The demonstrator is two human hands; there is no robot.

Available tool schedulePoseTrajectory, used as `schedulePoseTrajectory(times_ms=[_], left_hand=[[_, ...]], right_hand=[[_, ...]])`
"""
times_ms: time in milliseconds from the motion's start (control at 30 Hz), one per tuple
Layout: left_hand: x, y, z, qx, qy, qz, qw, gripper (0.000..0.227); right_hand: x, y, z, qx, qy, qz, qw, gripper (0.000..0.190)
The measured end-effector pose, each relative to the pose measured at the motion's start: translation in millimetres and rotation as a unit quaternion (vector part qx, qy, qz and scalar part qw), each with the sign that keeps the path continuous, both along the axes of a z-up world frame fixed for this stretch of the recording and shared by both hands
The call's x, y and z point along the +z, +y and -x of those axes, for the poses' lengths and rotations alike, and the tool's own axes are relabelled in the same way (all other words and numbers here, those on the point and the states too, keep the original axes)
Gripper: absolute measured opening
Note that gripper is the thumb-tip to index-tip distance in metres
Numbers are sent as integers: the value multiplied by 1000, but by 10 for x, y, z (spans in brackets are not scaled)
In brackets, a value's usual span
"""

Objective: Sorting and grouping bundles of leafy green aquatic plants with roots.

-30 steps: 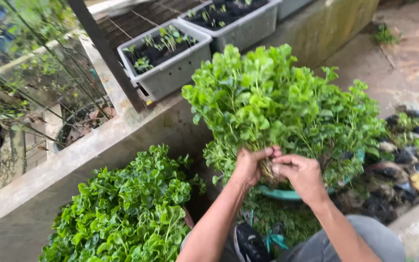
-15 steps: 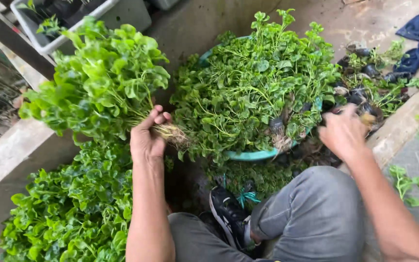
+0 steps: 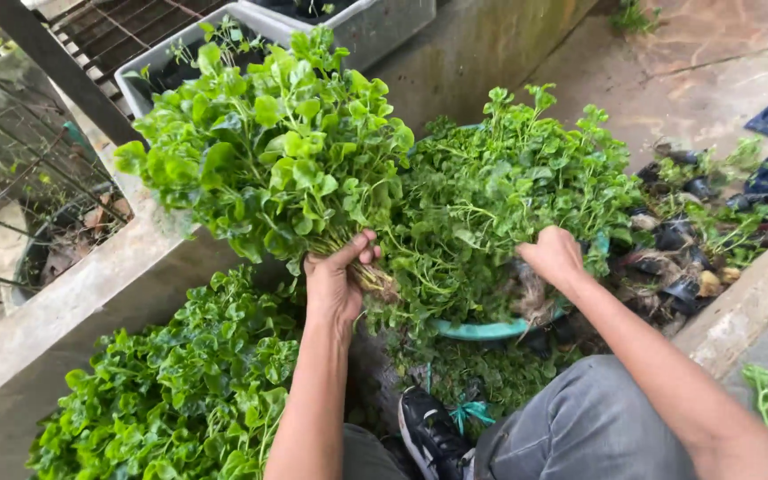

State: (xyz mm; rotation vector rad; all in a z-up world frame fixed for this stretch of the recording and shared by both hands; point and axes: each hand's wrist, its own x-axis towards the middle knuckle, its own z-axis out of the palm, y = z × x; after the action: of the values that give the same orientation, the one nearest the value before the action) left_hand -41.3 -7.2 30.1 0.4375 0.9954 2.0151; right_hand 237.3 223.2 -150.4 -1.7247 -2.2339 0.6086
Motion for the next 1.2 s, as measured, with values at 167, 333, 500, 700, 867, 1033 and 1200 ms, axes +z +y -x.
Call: schedulePoseTrajectory(times_ms=[167, 333, 500, 700, 867, 1033, 1200], left_hand=[[-125, 686, 92, -43, -59, 15, 997, 8], [-578, 1260, 151, -118, -51, 12, 992, 21], [-1781, 1486, 234, -176, -169, 97, 965, 22], [-2215, 1373, 215, -143, -138, 271, 942, 18], [-2166, 1252, 155, 28, 86, 303, 949, 46], [-1361, 789, -281, 35, 223, 354, 908, 51], [-925, 734, -773, -78, 306, 224, 922, 40]], right_hand=[[654, 121, -107, -108, 272, 109, 950, 20], [1218, 158, -263, -94, 644, 144, 745, 9], [1635, -497, -77, -94, 498, -163, 846, 15], [611, -620, 484, 13, -96, -299, 949, 18], [158, -530, 649, 129, -242, -74, 959, 17], [524, -515, 483, 33, 35, -56, 997, 13], [962, -640, 186, 0, 466, -112, 878, 20]])
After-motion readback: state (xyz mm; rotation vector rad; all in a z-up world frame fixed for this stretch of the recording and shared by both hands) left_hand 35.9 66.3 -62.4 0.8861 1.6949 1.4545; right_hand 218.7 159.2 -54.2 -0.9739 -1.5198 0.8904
